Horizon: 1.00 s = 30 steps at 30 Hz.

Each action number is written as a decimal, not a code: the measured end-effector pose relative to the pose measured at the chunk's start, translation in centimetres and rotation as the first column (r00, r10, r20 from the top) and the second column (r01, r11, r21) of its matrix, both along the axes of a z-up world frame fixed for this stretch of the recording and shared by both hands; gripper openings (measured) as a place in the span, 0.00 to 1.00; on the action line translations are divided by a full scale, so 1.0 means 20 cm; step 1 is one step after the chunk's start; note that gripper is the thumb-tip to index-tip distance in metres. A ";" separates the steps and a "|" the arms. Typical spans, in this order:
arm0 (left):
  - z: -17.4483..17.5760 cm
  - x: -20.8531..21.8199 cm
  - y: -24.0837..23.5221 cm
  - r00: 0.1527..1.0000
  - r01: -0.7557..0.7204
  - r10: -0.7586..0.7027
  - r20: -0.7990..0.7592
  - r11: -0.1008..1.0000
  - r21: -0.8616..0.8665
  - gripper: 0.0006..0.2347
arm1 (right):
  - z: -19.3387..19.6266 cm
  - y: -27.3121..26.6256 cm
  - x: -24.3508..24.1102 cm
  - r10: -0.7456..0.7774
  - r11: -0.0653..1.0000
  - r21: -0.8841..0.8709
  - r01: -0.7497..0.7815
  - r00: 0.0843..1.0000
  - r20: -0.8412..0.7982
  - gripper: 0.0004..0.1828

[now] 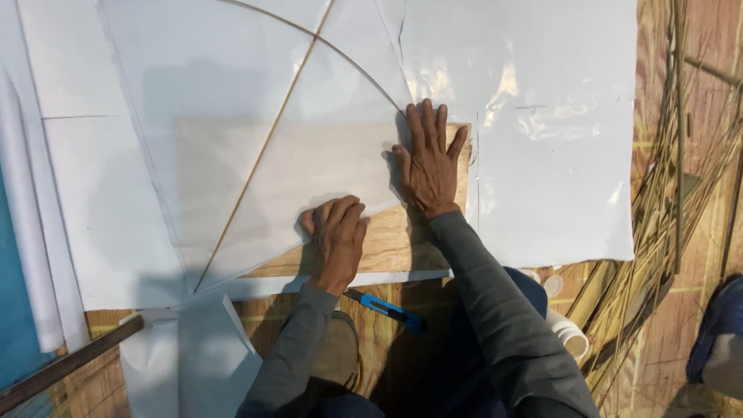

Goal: The person folds a white sheet over a wooden kite frame and presses the edges to adhere them. They smooth the surface repeatedly to secure the covering and ensure a tight fit around the frame.

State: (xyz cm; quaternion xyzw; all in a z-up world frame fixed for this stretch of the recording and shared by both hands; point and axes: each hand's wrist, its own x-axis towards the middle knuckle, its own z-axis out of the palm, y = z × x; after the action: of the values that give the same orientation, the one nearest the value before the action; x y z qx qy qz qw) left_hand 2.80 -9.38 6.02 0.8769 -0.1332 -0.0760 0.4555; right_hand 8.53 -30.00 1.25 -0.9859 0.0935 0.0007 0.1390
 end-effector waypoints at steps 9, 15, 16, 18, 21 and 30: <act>-0.28 -0.13 0.18 0.982 -0.129 0.085 0.169 0.954 0.270 0.10 | -0.02 0.01 0.02 -0.019 1.000 0.007 0.019 1.000 0.018 0.36; -0.25 -0.11 0.18 0.950 -0.211 0.159 0.269 0.961 0.180 0.05 | -0.11 -0.04 0.00 -0.029 0.996 0.085 0.019 0.993 0.118 0.36; -0.21 -0.11 0.17 0.950 -0.212 0.159 0.269 0.961 0.180 0.05 | -0.11 -0.06 0.00 -0.029 0.996 0.085 0.019 0.993 0.117 0.36; -0.15 -0.09 0.17 0.961 -0.200 0.160 0.226 0.966 0.167 0.04 | -0.11 -0.09 -0.01 -0.122 0.913 0.406 0.028 0.971 0.206 0.37; -0.20 -0.10 0.18 0.964 -0.203 0.169 0.205 0.966 0.159 0.04 | -0.06 0.02 -0.01 -0.124 0.992 -0.002 0.129 0.958 0.259 0.33; -0.27 -0.13 0.22 0.964 -0.182 0.138 0.226 0.965 0.191 0.07 | -0.10 0.41 -0.02 0.229 0.971 -0.110 -0.213 0.960 0.163 0.39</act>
State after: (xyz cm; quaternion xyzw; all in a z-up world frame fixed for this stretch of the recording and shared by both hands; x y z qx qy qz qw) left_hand 0.24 -5.04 0.62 0.9311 -0.1003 0.0410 0.3483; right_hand 8.11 -21.81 -0.68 -0.9917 -0.0299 -0.0744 0.1003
